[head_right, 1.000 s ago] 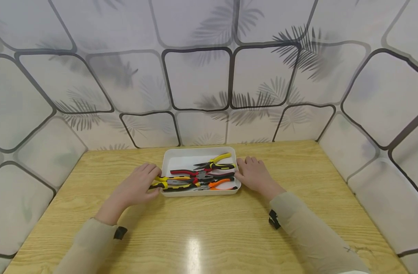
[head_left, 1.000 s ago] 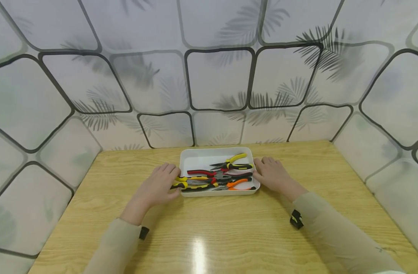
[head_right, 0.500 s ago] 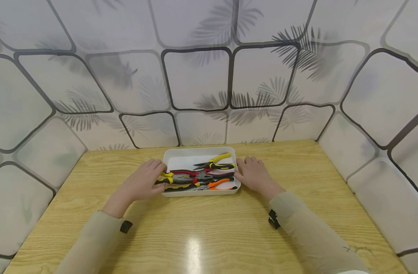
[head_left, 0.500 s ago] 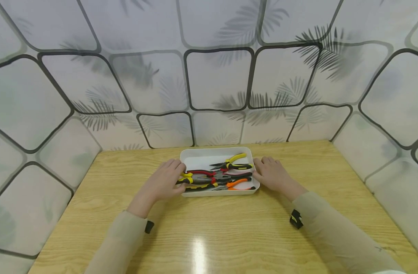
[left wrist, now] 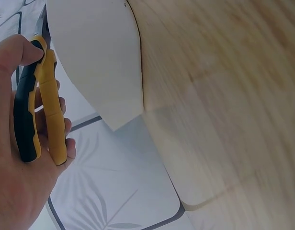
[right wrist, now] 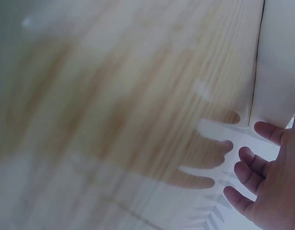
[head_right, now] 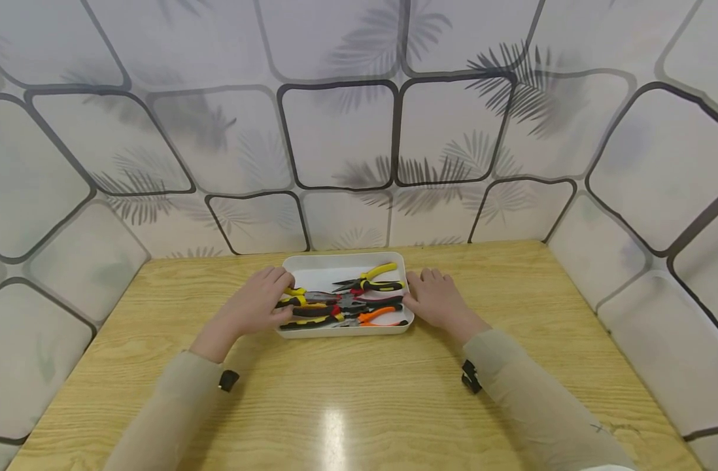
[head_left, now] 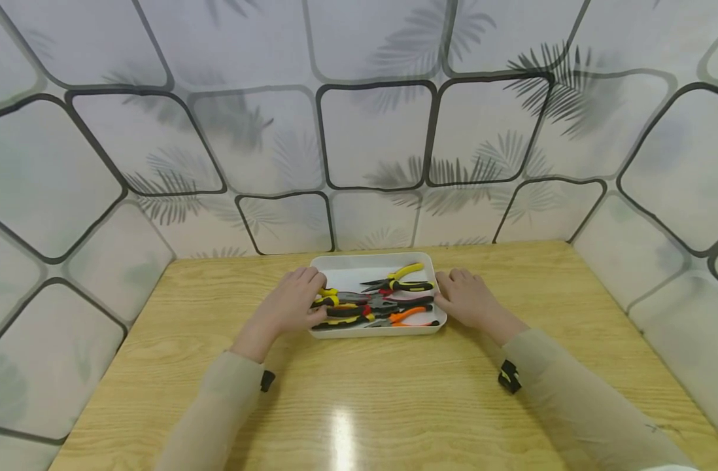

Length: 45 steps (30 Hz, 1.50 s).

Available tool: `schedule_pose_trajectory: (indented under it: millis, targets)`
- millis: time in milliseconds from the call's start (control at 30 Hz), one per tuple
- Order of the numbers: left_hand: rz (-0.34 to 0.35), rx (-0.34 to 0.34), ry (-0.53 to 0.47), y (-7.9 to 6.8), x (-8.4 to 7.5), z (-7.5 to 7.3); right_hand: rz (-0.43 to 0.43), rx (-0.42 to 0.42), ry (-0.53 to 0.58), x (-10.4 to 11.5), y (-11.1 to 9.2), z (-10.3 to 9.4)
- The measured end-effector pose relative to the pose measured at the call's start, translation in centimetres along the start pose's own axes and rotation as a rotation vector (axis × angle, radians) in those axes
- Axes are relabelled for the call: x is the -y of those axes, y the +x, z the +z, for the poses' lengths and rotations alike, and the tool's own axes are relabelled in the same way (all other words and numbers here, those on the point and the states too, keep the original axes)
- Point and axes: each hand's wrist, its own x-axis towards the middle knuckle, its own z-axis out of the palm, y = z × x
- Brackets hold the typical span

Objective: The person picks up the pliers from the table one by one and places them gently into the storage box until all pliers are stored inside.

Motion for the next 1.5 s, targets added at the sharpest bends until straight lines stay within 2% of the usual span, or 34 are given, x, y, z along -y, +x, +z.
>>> schedule_pose_trajectory:
  millis: [533,733,1233,1500]
  targets:
    - [0.001,0.020,0.000,1.1,-0.2,0.3,0.003,-0.005,0.012,0.0,0.0,0.1]
    - [0.003,0.021,0.030,1.6,-0.4,0.1,0.002,-0.007,0.015,0.2,-0.1,0.0]
    - [0.023,0.023,0.071,3.2,-0.6,0.8,0.000,-0.012,0.016,0.0,-0.1,0.1]
    - [-0.004,0.033,0.089,4.2,-0.7,0.9,0.002,-0.010,0.013,-0.1,0.0,0.2]
